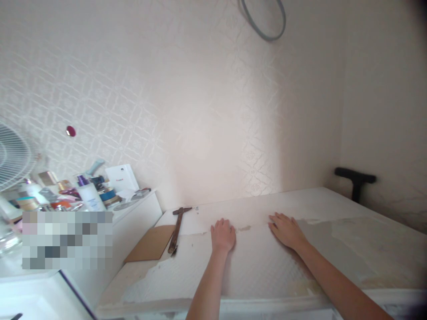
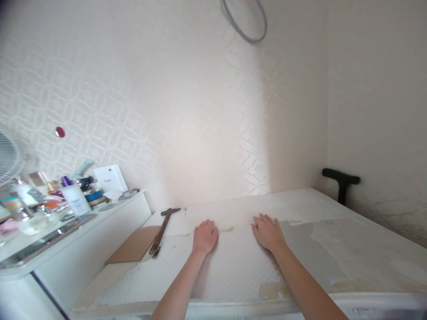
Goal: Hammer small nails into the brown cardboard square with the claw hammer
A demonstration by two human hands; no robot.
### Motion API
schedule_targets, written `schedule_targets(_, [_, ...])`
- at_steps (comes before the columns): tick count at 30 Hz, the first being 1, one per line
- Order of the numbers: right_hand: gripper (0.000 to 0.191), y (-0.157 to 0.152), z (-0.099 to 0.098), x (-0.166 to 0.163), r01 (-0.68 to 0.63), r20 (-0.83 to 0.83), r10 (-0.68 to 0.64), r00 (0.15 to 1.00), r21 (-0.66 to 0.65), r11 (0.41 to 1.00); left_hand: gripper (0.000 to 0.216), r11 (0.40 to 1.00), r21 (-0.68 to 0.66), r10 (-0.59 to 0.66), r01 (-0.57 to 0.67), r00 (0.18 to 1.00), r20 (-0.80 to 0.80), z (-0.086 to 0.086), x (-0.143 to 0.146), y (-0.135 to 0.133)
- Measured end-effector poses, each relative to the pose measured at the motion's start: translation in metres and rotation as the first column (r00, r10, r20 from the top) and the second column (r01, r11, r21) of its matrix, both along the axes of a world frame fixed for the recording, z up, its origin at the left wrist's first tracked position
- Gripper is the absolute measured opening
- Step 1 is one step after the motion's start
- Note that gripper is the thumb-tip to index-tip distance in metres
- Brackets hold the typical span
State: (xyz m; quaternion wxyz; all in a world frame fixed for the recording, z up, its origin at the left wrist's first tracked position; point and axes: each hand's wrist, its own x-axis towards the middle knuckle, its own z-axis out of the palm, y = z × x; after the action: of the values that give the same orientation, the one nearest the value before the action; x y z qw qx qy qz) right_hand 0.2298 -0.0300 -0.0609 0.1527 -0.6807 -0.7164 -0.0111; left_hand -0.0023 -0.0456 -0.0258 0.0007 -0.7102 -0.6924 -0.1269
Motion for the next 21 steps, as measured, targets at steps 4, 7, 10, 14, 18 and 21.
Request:
schedule_targets(4, [0.050, 0.0008, 0.0001, 0.0000, -0.005, 0.000, 0.005, 1.000, 0.000, 1.000, 0.044, 1.000, 0.001, 0.002, -0.002, 1.000, 0.002, 0.0007, 0.0000, -0.0007])
schedule_targets(7, [0.050, 0.0015, 0.0000, 0.0004, -0.007, 0.000, 0.007, 1.000, 0.003, 1.000, 0.044, 1.000, 0.005, 0.004, -0.004, 1.000, 0.000, 0.0021, 0.0004, -0.0014])
schedule_targets(10, [0.050, 0.0020, -0.0009, 0.0009, -0.010, -0.001, 0.010, 1.000, 0.006, 1.000, 0.043, 1.000, 0.009, 0.001, -0.001, 1.000, 0.000, 0.0022, 0.0005, -0.0013])
schedule_targets(14, [0.050, 0.0021, -0.0019, 0.0011, -0.014, -0.004, 0.014, 1.000, 0.010, 1.000, 0.043, 1.000, 0.002, 0.005, -0.005, 1.000, -0.001, 0.0001, -0.0003, 0.0003])
schedule_targets(18, [0.051, 0.0011, -0.0005, 0.0009, -0.013, -0.006, 0.013, 1.000, 0.007, 1.000, 0.044, 1.000, -0.005, 0.007, -0.007, 1.000, -0.006, -0.0004, -0.0009, 0.0010])
schedule_targets(21, [0.051, 0.0002, 0.0012, 0.0006, -0.014, -0.006, 0.014, 1.000, 0.004, 1.000, 0.043, 1.000, -0.014, 0.012, -0.013, 1.000, -0.009, 0.0020, -0.0004, -0.0008])
